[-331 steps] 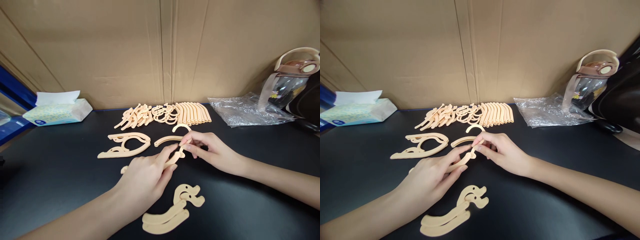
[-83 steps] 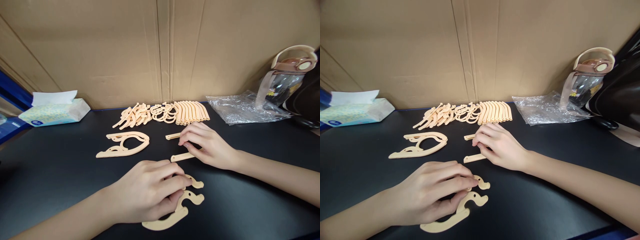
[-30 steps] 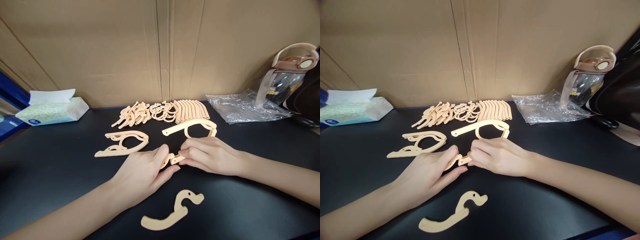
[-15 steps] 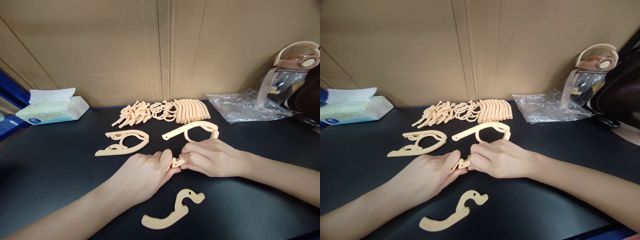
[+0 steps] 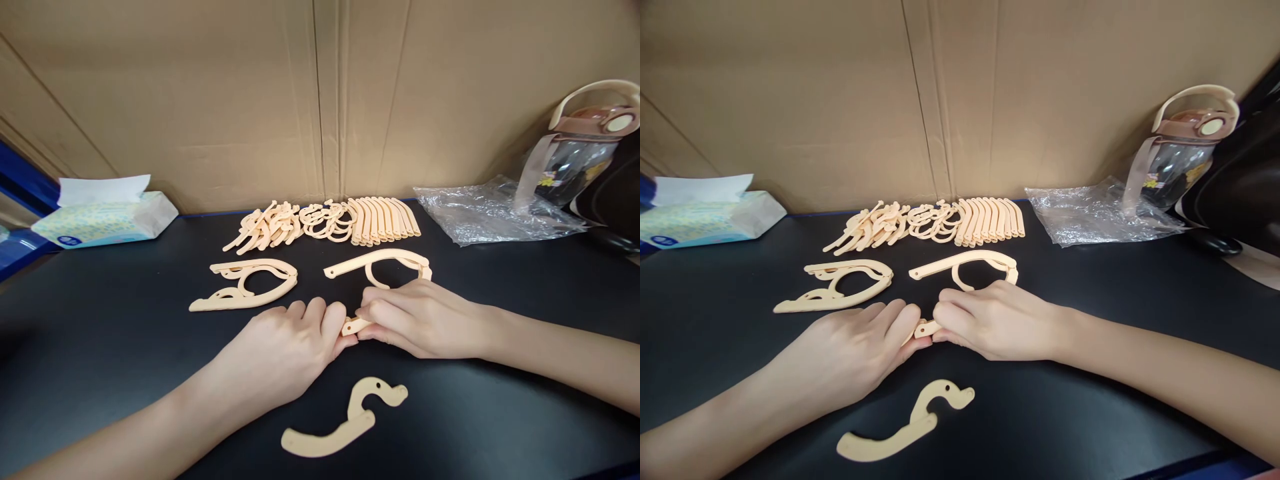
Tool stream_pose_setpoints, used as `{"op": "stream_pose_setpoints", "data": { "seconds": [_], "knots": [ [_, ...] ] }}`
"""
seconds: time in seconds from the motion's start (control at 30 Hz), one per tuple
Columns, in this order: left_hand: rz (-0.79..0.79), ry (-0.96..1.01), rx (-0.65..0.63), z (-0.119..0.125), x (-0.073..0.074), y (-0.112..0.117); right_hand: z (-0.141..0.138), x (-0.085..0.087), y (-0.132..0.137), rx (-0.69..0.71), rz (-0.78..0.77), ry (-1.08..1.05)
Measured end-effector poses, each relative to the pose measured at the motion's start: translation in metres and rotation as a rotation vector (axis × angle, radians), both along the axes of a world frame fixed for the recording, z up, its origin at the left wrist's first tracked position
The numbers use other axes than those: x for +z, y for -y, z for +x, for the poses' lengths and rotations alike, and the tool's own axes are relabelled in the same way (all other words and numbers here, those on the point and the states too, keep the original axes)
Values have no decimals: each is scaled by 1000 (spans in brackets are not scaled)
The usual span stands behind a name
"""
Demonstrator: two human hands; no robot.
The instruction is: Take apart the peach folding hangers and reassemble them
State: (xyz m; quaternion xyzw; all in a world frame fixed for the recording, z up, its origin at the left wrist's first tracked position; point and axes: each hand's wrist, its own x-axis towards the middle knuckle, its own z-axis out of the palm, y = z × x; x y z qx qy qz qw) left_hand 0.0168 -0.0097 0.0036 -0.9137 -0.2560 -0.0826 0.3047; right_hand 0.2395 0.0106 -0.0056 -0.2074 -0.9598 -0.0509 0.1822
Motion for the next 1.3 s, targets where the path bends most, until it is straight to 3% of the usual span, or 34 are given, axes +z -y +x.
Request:
{"op": "stream_pose_setpoints", "data": {
  "seconds": [0.3,0.63,1.3],
  "knots": [
    [3,-36,-35,-2,4,-1,1,-1,0,13,-33,20],
    [-22,74,-110,-4,-1,-5,0,-2,0,16,-17,56],
    [-104,78,-110,-4,-2,-5,0,-1,-1,18,-46,70]
  ]
}}
